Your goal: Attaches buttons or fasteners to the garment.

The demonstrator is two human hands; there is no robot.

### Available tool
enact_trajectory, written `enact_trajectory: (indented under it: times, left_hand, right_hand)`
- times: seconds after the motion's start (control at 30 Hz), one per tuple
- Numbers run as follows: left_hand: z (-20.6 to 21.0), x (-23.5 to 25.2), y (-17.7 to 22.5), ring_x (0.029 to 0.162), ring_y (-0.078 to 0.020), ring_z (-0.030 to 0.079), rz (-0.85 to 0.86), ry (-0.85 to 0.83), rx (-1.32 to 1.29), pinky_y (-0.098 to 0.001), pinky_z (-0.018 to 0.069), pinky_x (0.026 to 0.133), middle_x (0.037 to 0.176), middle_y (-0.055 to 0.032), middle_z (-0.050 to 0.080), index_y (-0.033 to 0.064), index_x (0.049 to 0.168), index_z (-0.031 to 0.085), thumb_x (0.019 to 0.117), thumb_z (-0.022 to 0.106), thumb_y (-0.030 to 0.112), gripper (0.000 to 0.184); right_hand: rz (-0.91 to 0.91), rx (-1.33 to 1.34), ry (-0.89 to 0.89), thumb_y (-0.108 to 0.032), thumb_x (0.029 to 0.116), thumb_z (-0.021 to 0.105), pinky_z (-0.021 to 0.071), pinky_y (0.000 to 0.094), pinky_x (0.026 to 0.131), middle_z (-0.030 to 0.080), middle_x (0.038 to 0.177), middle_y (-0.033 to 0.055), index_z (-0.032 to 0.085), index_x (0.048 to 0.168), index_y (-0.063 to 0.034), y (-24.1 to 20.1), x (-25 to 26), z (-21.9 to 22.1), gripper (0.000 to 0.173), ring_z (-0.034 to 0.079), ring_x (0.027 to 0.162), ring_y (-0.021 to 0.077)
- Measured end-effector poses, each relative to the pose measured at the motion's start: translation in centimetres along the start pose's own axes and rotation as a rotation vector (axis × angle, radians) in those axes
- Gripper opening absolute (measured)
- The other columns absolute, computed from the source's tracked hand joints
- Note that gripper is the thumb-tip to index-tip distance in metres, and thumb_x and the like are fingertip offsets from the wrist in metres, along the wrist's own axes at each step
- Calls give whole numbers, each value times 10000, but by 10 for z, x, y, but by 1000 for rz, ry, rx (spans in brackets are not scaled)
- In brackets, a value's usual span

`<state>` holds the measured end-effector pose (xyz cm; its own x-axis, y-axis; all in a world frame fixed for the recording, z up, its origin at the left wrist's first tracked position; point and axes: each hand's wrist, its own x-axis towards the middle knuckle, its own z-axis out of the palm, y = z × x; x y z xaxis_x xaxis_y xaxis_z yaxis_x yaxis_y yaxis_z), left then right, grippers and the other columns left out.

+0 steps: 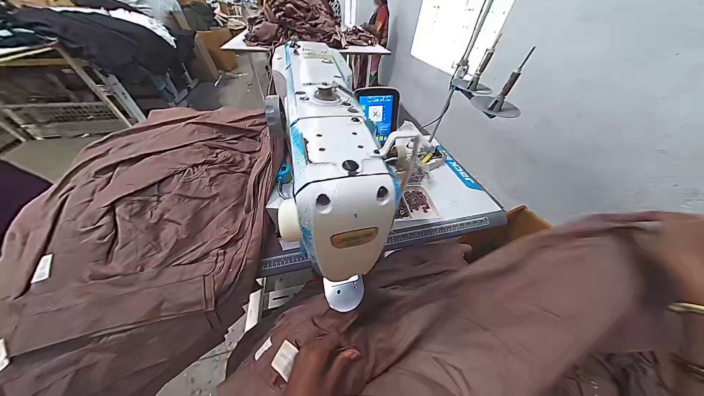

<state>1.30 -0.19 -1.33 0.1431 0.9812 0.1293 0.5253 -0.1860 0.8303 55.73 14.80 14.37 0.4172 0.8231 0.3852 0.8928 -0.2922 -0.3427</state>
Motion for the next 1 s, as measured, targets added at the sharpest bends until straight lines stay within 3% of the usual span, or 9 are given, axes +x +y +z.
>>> enact_trajectory:
  times: [0.07, 0.17, 0.23, 0.3, 0.4, 0.57, 0.77, 0.9, 1.0]
  left_hand:
    - [10, -1, 11, 831, -255, 733, 5, -23, 10, -498, 587, 802, 897, -123, 750, 10, 1007, 749, 987, 660, 217, 226]
    - [-7, 3, 33, 837, -212, 732, 156, 62, 80, -405, 597, 777, 923, -104, 747, 42, 1039, 745, 1008, 609, 192, 204]
    - [-22, 12, 32, 885, -111, 715, 240, 178, 104, -297, 585, 821, 964, -40, 750, 93, 1040, 735, 1036, 571, 246, 224]
    - [-36, 23, 23, 867, -34, 689, 215, 293, 55, -224, 566, 804, 941, 1, 745, 87, 1002, 730, 1025, 600, 278, 232]
    - [-47, 34, 15, 778, 26, 670, 26, 342, -183, -158, 567, 722, 860, 68, 721, 93, 954, 681, 955, 705, 246, 155]
    - [-49, 56, 20, 787, -14, 644, -191, 342, -461, -192, 544, 740, 857, 54, 671, 85, 967, 624, 946, 668, 118, 59]
    - [-43, 67, 29, 793, 25, 632, -211, 396, -371, -171, 536, 746, 849, 73, 655, 89, 944, 609, 933, 659, 95, 51]
    - [-35, 65, 27, 825, 8, 642, -212, 420, -415, -171, 541, 765, 872, 59, 658, 79, 969, 589, 931, 646, 80, 68]
    - [-35, 65, 25, 886, -1, 653, -220, 406, -450, -170, 550, 808, 936, 43, 665, 61, 1038, 593, 935, 640, 84, 116]
  right_hand:
    - [-394, 74, -176, -144, 1007, 608, 414, 733, 987, 632, 1248, 333, 692, 1208, 21, -81, -19, 42, 273, 580, 1195, 542]
    - [-750, 487, -428, -195, 1044, 546, 575, 485, 912, 757, 1080, 131, 759, 1085, -24, -187, -108, 95, 276, 729, 1007, 255]
    - [-882, 718, -705, -317, 1059, 519, 583, 355, 865, 763, 1004, 33, 767, 1049, -76, -231, -160, 110, 345, 716, 935, 110]
    - [-907, 792, -879, -427, 1021, 572, 537, 296, 737, 723, 871, 1, 742, 1000, -90, -254, -182, 120, 378, 662, 795, 60]
    - [-804, 784, -901, -475, 974, 638, 463, 227, 615, 646, 734, -54, 713, 892, -118, -263, -183, 128, 374, 572, 663, -5]
    - [-611, 704, -836, -282, 964, 645, 406, 175, 595, 559, 686, -101, 688, 846, -105, -276, -174, 124, 217, 481, 621, -63]
    - [-619, 634, -781, -278, 978, 634, 399, 238, 584, 537, 650, -48, 688, 838, -64, -284, -163, 122, 262, 472, 597, 5]
    - [-681, 563, -741, -313, 980, 639, 468, 389, 665, 644, 750, 56, 718, 890, -41, -280, -161, 121, 298, 593, 708, 159]
    - [-700, 468, -439, -179, 976, 651, 558, 575, 774, 733, 936, 188, 764, 977, 2, -266, -140, 131, 212, 716, 889, 364]
